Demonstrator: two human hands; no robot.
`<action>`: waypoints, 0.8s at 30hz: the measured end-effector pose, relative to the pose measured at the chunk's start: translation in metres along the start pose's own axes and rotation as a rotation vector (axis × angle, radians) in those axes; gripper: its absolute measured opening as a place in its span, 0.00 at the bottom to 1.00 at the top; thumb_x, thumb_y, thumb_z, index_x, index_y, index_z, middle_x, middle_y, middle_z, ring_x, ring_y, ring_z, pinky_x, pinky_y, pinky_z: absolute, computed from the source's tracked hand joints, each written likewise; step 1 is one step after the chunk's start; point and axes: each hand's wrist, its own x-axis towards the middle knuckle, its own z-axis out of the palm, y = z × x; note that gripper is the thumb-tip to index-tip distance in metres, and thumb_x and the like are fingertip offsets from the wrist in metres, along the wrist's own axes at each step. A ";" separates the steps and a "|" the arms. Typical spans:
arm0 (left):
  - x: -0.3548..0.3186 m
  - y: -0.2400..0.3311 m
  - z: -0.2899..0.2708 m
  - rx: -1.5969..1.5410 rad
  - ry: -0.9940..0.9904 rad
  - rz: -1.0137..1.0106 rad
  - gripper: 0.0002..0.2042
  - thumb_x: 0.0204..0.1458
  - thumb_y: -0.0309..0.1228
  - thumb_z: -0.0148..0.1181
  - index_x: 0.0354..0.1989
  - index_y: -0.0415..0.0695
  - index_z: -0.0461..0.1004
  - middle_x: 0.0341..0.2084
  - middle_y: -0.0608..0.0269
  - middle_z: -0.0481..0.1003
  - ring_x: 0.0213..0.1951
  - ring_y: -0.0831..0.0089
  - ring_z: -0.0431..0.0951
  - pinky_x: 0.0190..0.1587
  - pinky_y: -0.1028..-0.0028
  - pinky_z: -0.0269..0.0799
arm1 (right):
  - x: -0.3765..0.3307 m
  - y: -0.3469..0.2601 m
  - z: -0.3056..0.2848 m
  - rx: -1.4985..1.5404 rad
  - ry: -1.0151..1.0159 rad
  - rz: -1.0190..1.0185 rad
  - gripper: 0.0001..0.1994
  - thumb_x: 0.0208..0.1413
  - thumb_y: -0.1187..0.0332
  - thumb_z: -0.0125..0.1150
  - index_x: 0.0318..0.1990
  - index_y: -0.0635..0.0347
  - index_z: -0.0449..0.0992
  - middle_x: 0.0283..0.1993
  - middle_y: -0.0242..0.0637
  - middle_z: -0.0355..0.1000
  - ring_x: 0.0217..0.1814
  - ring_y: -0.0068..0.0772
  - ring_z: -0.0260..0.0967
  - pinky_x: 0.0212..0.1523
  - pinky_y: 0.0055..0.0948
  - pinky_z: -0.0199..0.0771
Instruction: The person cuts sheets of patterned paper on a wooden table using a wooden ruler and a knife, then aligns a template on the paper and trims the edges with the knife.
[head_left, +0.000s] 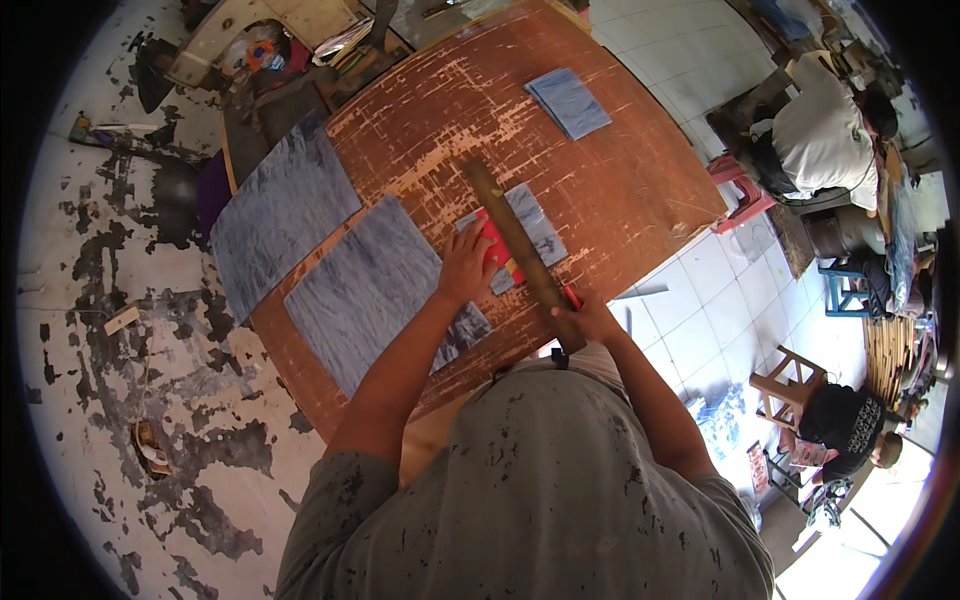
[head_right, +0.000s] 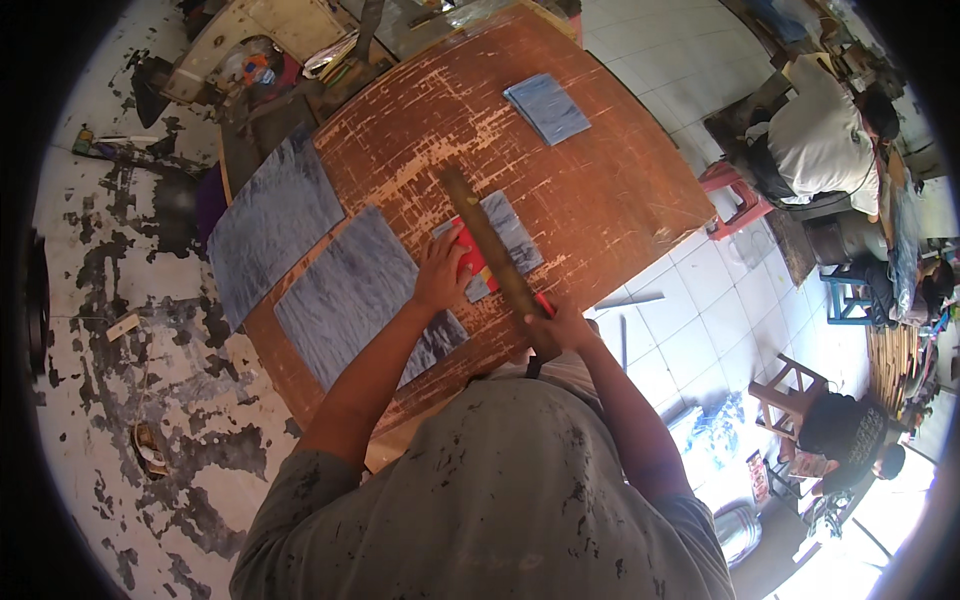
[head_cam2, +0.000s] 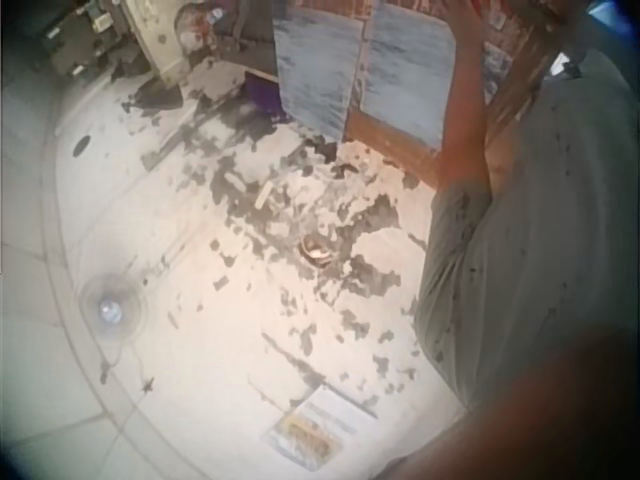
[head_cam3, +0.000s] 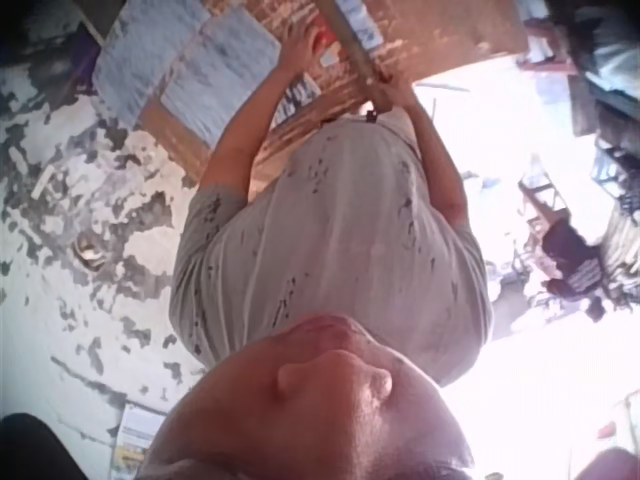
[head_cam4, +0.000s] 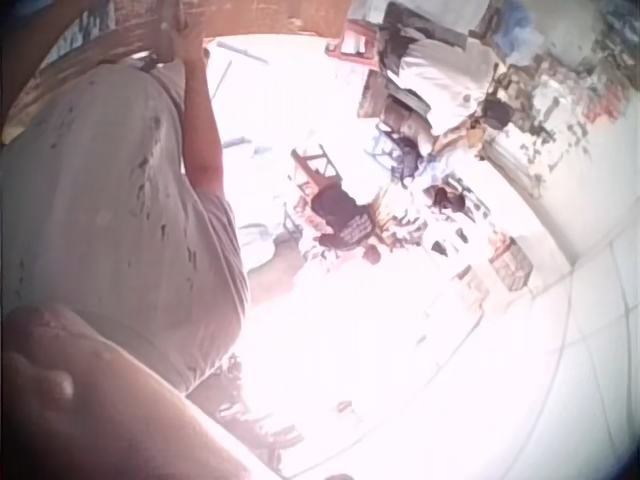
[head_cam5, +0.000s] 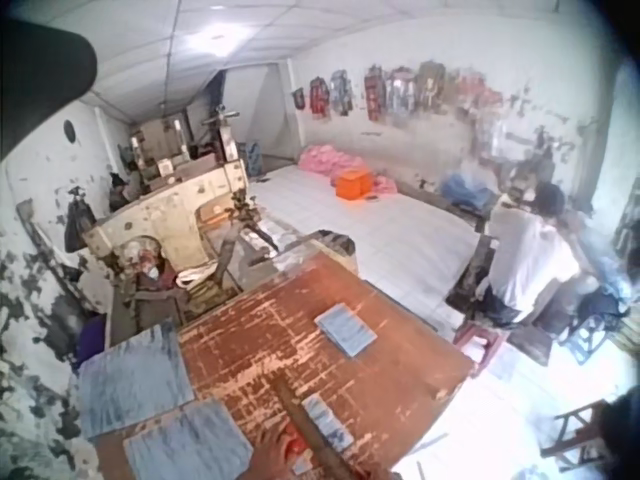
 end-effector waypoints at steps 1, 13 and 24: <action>-0.001 0.001 0.002 -0.004 0.017 -0.007 0.19 0.56 0.36 0.65 0.54 0.43 0.73 0.74 0.48 0.58 0.71 0.50 0.63 0.70 0.44 0.55 | 0.000 0.002 0.001 0.040 0.011 -0.026 0.21 0.56 0.55 0.74 0.50 0.62 0.81 0.37 0.48 0.79 0.40 0.33 0.76 0.46 0.40 0.76; 0.001 0.001 0.003 -0.003 0.029 -0.018 0.25 0.60 0.39 0.61 0.67 0.49 0.70 0.75 0.45 0.56 0.69 0.45 0.64 0.71 0.44 0.56 | -0.008 -0.016 0.030 -0.305 0.241 -0.120 0.38 0.55 0.58 0.72 0.74 0.45 0.64 0.66 0.49 0.71 0.63 0.58 0.75 0.63 0.55 0.75; 0.003 -0.001 0.001 0.071 -0.060 -0.016 0.29 0.62 0.39 0.56 0.73 0.53 0.67 0.77 0.51 0.55 0.70 0.46 0.62 0.72 0.44 0.54 | -0.012 -0.027 0.046 -0.368 0.342 -0.163 0.39 0.50 0.59 0.73 0.70 0.51 0.67 0.63 0.45 0.66 0.58 0.57 0.76 0.54 0.56 0.81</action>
